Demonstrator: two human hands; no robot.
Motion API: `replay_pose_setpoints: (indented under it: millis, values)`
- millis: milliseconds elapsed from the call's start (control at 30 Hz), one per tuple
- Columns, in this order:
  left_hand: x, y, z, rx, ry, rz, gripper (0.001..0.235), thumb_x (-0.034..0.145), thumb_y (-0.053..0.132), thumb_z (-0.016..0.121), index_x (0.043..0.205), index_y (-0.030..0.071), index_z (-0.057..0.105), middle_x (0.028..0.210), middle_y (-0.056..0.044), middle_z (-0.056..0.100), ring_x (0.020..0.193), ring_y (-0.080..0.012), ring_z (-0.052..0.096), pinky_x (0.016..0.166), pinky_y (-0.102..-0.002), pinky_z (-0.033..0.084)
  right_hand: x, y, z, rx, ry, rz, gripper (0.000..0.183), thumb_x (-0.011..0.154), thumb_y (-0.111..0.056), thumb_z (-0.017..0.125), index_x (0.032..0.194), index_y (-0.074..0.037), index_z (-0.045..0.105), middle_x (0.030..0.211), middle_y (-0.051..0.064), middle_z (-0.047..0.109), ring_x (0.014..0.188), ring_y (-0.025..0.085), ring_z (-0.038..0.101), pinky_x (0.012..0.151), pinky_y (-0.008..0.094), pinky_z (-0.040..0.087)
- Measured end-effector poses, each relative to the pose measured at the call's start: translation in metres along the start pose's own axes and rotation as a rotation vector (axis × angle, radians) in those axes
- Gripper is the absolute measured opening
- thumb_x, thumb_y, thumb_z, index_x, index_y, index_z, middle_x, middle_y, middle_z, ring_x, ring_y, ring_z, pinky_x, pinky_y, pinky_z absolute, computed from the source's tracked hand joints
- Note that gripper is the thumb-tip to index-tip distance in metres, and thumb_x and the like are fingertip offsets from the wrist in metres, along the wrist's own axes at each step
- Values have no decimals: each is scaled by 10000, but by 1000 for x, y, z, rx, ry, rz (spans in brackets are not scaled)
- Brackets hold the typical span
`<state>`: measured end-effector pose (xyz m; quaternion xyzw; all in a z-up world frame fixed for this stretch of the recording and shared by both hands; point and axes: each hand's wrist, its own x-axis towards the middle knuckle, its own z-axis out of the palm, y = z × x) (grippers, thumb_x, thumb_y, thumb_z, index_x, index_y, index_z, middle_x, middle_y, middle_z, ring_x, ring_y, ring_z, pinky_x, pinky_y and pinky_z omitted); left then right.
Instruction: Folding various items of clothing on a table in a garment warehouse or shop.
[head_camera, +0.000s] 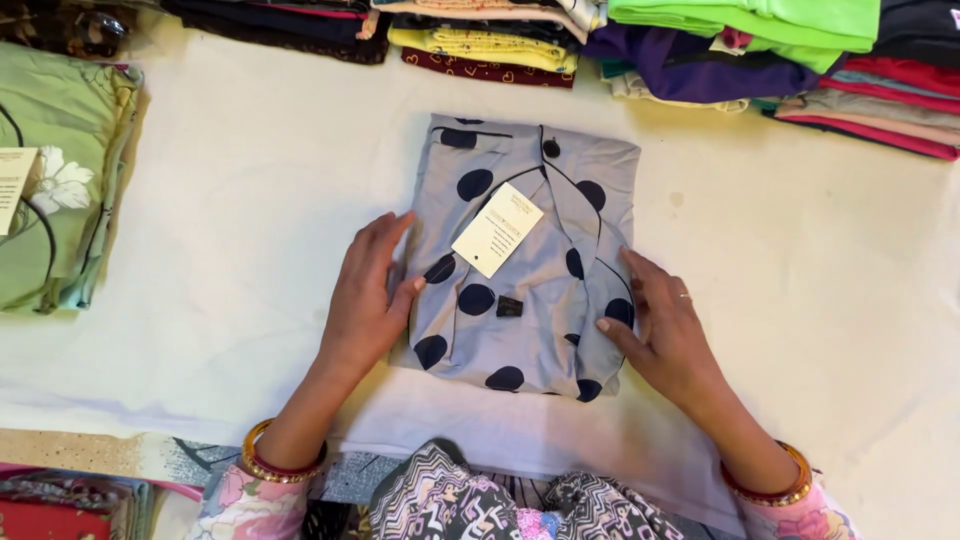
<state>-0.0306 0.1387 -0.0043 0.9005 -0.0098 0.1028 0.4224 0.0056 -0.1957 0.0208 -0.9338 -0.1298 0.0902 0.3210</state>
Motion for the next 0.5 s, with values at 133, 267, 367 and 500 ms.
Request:
replay_pose_setpoints:
  millis: [133, 267, 367, 500]
  values:
    - [5, -1, 1, -231, -44, -158, 797, 838, 21, 741, 1539, 143, 381, 1396, -139, 528, 1069, -217, 636, 829, -307, 584, -4, 3, 5, 93, 28, -68, 931, 787, -144, 812, 1560, -65, 300, 1328, 203, 523, 1060, 269, 580, 872, 372, 517]
    - [2, -12, 12, -522, -124, -351, 808, 866, 40, 736, 1565, 151, 346, 1141, -110, 627, 882, -139, 629, 778, -270, 541, -3, 11, 12, 511, -134, 134, 993, 800, -56, 787, 1612, -140, 222, 1343, 77, 561, 1016, 162, 614, 783, 305, 531]
    - [-1, -19, 24, -719, -110, -331, 694, 920, 34, 686, 1552, 131, 416, 1122, -88, 667, 943, -116, 612, 843, -251, 516, -4, 20, 20, 657, -148, 52, 877, 825, -1, 750, 1568, -123, 299, 1304, 74, 545, 1104, 123, 573, 906, 263, 500]
    - [-1, -18, 21, -848, -142, -286, 494, 1001, 50, 629, 1487, 95, 556, 1258, -46, 650, 1076, -101, 586, 956, -237, 490, -3, 23, 18, 694, -120, 11, 796, 846, 56, 729, 1559, -86, 404, 1338, 82, 547, 1184, 141, 532, 1001, 264, 442]
